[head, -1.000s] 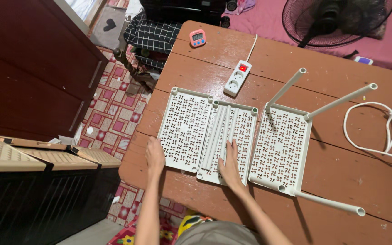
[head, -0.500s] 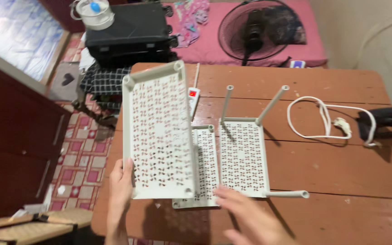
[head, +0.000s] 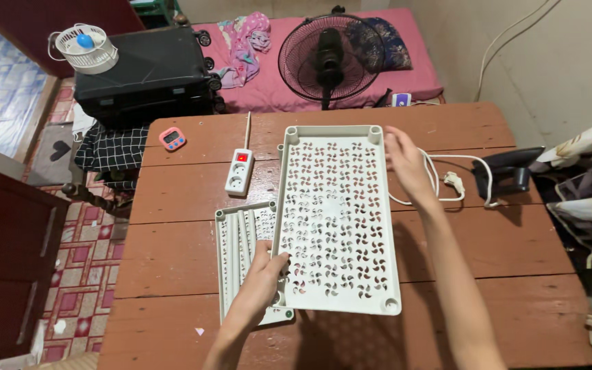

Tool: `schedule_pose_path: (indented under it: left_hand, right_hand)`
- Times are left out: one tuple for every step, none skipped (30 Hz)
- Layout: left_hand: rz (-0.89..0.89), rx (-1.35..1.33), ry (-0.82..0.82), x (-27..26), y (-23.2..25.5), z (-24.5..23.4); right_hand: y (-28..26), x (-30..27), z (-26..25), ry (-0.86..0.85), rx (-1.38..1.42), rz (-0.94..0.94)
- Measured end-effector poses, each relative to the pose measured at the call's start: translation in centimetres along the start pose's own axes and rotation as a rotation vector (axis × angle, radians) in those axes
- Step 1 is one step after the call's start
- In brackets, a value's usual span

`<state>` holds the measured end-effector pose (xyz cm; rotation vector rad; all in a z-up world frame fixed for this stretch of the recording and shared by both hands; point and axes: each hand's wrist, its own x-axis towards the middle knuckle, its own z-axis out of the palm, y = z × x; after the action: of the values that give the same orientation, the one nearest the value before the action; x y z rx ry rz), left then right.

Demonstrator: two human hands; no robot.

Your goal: The person assembles a white plastic shelving unit by inserting cylindrical legs into corner sockets on perforated trays. They repeatedly attach and detach legs, align trays, and stack components on a wooden table.

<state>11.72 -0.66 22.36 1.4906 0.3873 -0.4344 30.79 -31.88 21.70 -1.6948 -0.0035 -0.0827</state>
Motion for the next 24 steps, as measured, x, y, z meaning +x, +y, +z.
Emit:
schedule_pose_path:
  left_hand:
    - [0.008,0.008,0.003,0.0,-0.3,0.3]
    - [0.021,0.018,0.009,0.0,-0.4,0.5]
    - [0.033,0.027,0.014,0.0,-0.4,0.7]
    - [0.007,0.021,0.022,-0.1,-0.6,0.9]
    - [-0.018,0.014,0.031,-0.1,-0.7,1.1]
    - [-0.04,0.007,0.04,-0.1,-0.6,1.3]
    - [-0.023,0.007,0.041,-0.1,-0.6,1.4]
    - [-0.009,0.006,0.042,-0.2,-0.6,1.5]
    - [0.004,0.004,0.043,-0.1,-0.6,1.6]
    - [-0.022,-0.021,0.029,0.0,-0.5,1.8]
    - [-0.048,-0.047,0.015,0.2,-0.3,1.9]
    - [-0.075,-0.071,0.0,0.3,-0.2,1.9]
    - [-0.071,-0.08,-0.004,0.4,-0.1,2.0]
    - [-0.067,-0.087,-0.01,0.5,0.2,1.8]
    - [-0.062,-0.094,-0.016,0.6,0.5,1.6]
    - [-0.06,-0.074,-0.046,0.7,0.8,1.5]
    - [-0.058,-0.055,-0.077,0.7,1.1,1.2]
    - [-0.06,-0.036,-0.108,0.6,1.3,1.1]
    - [-0.057,-0.011,-0.122,0.6,1.5,1.0]
    - [-0.055,0.015,-0.137,0.6,1.7,0.9]
    - [-0.053,0.041,-0.152,0.6,1.9,0.8]
    - [-0.065,0.017,-0.155,0.7,2.1,0.8]
    - [-0.077,-0.006,-0.158,0.9,2.3,0.9]
    - [-0.088,-0.029,-0.163,1.1,2.5,0.9]
  right_hand:
    - [0.9,0.8,-0.1,-0.034,-0.02,-0.049]
    - [1.6,1.7,0.0,-0.069,-0.037,-0.104]
    - [2.2,2.4,0.0,-0.104,-0.054,-0.158]
    - [2.7,3.0,0.1,-0.101,-0.073,-0.174]
    - [3.2,3.5,0.3,-0.098,-0.092,-0.19]
    - [3.4,4.0,0.4,-0.094,-0.11,-0.21]
    - [3.6,4.4,0.5,-0.085,-0.083,-0.212]
    - [3.7,4.7,0.7,-0.077,-0.057,-0.211]
    - [3.7,5.0,0.9,-0.07,-0.031,-0.211]
    - [3.7,5.2,1.1,-0.07,-0.048,-0.231]
    - [3.6,5.3,1.3,-0.07,-0.064,-0.251]
    - [3.6,5.2,1.4,-0.069,-0.08,-0.269]
    - [3.6,5.2,1.6,-0.085,-0.033,-0.207]
    - [3.5,5.1,1.6,-0.098,0.014,-0.144]
    - [3.4,5.1,1.7,-0.112,0.061,-0.081]
    - [3.3,5.3,1.8,-0.121,0.057,-0.079]
    - [3.3,5.4,1.8,-0.13,0.052,-0.078]
    - [3.3,5.4,1.8,-0.14,0.047,-0.072]
    - [3.3,5.5,1.7,-0.141,0.044,-0.058]
    - [3.4,5.6,1.7,-0.141,0.041,-0.044]
    - [3.4,5.6,1.6,-0.142,0.039,-0.029]
    - [3.3,5.7,1.5,-0.145,0.033,-0.043]
    - [3.2,5.7,1.4,-0.149,0.026,-0.057]
    - [3.1,5.8,1.4,-0.151,0.02,-0.072]
